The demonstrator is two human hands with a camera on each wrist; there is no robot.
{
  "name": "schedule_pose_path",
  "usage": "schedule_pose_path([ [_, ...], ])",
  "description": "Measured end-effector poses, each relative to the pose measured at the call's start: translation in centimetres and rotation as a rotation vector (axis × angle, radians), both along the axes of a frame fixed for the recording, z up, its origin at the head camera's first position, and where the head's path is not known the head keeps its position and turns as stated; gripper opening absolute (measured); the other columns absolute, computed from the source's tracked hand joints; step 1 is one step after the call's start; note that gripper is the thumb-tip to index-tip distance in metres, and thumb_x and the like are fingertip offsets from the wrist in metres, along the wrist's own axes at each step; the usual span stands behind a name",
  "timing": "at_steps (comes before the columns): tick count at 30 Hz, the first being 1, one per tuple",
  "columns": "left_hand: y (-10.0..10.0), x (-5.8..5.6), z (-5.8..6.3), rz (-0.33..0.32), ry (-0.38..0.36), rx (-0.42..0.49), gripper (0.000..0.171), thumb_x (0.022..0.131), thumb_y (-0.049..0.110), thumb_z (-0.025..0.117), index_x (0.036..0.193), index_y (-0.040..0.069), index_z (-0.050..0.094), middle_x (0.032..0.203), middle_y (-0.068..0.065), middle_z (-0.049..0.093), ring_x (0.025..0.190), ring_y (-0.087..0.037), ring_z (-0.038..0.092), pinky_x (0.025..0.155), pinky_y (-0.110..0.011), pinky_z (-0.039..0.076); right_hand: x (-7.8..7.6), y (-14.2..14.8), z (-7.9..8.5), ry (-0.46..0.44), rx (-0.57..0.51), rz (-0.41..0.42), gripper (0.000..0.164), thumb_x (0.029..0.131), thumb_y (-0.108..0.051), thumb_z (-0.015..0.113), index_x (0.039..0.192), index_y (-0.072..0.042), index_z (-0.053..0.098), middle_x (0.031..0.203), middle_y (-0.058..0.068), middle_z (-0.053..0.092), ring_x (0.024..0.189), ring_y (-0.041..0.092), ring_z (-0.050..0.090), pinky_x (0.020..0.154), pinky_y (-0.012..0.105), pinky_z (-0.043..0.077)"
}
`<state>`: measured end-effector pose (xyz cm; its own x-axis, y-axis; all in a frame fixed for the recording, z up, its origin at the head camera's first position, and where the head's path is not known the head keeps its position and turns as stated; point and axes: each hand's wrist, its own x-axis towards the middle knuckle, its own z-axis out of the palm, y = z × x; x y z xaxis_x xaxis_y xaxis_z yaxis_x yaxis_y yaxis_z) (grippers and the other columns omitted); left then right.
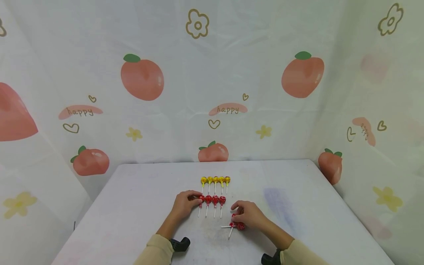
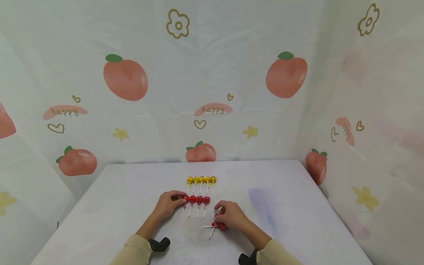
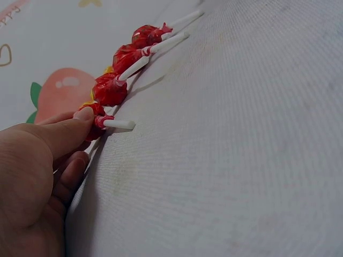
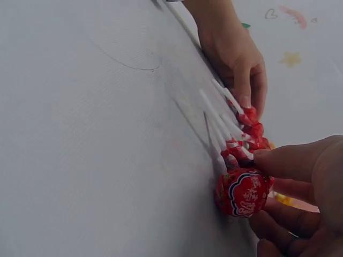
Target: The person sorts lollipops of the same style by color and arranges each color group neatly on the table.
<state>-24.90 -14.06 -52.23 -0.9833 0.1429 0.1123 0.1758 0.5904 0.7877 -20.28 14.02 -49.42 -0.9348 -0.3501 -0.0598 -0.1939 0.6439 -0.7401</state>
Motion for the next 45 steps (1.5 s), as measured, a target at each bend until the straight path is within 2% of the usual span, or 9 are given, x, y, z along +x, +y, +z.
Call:
schedule_pose_path([
  [6, 0.0, 0.0, 0.0, 0.006, -0.002, 0.005, 0.023, 0.087, 0.023, 0.075, 0.109, 0.017, 0.074, 0.091, 0.005, 0.064, 0.082, -0.017, 0.053, 0.075, -0.034, 0.047, -0.4, -0.2, 0.8, -0.002, -0.001, -0.004, 0.028, 0.084, -0.013, 0.076, 0.109, -0.009, 0.066, 0.076, -0.002, 0.057, 0.067, 0.017, 0.052, 0.058, 0.03, 0.047],
  [14, 0.1, 0.0, -0.1, 0.015, -0.008, 0.005, 0.022, 0.086, 0.023, 0.075, 0.108, 0.018, 0.075, 0.091, 0.005, 0.063, 0.081, -0.017, 0.053, 0.075, -0.033, 0.047, -0.2, -1.0, 1.0, -0.06, 0.056, 0.035, 0.024, 0.082, -0.017, 0.078, 0.102, -0.011, 0.067, 0.08, -0.003, 0.059, 0.071, 0.015, 0.053, 0.061, 0.03, 0.048],
  [22, 0.0, 0.0, -0.1, 0.013, 0.0, 0.004, 0.022, 0.087, 0.023, 0.075, 0.108, 0.018, 0.075, 0.09, 0.005, 0.063, 0.081, -0.016, 0.052, 0.074, -0.033, 0.047, 0.2, -1.5, 1.1, -0.052, 0.048, 0.034, 0.025, 0.08, -0.014, 0.079, 0.102, -0.011, 0.067, 0.08, -0.003, 0.059, 0.072, 0.016, 0.053, 0.063, 0.031, 0.048],
  [35, 0.0, 0.1, -0.1, 0.007, 0.01, 0.018, 0.022, 0.087, 0.021, 0.075, 0.108, 0.017, 0.075, 0.09, 0.005, 0.064, 0.082, -0.017, 0.053, 0.075, -0.033, 0.048, -1.0, -1.1, 2.4, 0.073, 0.002, 0.006, 0.016, 0.086, -0.01, 0.072, 0.102, -0.008, 0.069, 0.082, -0.003, 0.059, 0.072, 0.017, 0.053, 0.059, 0.03, 0.048],
  [45, 0.0, 0.1, 0.0, 0.007, 0.007, 0.02, 0.022, 0.087, 0.021, 0.075, 0.108, 0.017, 0.074, 0.09, 0.005, 0.063, 0.081, -0.017, 0.052, 0.074, -0.033, 0.047, -2.7, -1.3, 2.6, 0.102, -0.021, -0.058, 0.012, 0.087, -0.007, 0.072, 0.098, -0.006, 0.071, 0.085, -0.001, 0.061, 0.073, 0.017, 0.053, 0.061, 0.029, 0.048],
])
